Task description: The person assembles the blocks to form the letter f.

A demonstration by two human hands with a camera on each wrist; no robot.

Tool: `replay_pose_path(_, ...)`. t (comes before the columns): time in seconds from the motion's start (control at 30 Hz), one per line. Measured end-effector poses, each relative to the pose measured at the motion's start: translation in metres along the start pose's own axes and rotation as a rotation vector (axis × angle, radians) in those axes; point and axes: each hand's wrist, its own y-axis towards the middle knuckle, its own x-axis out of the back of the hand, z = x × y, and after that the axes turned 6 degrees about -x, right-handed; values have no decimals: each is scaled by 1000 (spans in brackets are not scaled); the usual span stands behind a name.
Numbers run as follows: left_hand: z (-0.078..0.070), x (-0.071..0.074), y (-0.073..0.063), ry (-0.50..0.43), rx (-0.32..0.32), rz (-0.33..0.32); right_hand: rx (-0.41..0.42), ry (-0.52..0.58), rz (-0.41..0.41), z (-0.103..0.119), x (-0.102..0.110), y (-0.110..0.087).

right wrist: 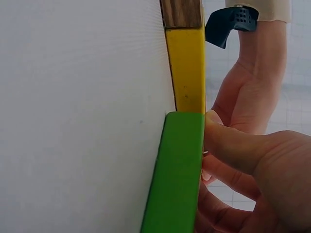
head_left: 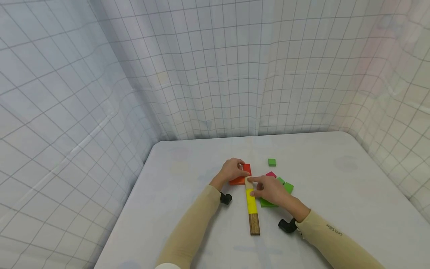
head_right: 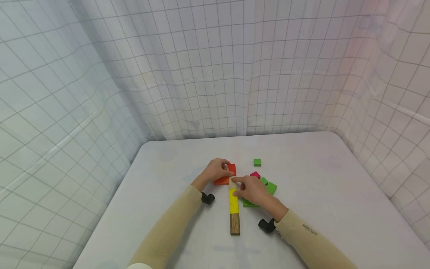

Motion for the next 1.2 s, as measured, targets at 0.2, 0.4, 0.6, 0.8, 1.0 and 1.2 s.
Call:
replay_pose_path(0.2,-1,0,-4,-11,-10,9,5,52,27,-2,1,-1)
replay_pose_path(0.4,0,2,-5,-45,-16,4,31,74,-3,-5,10,0)
replay_pose_path(0.6,2,7,-11,-79,-21,-40,3,46,-1,-4,19,-5)
replay_pose_path(0.8,0,9,-27,-24,-98,-84,14,31,-32,-13,25,-16)
replay_pose_path(1.0,-7,8,-51,37,-175,-79,77,6,-60,-24,26,-27)
replay_pose_path(1.2,-15,-1,-76,134,-255,-44,108,-41,-37,-27,22,-41)
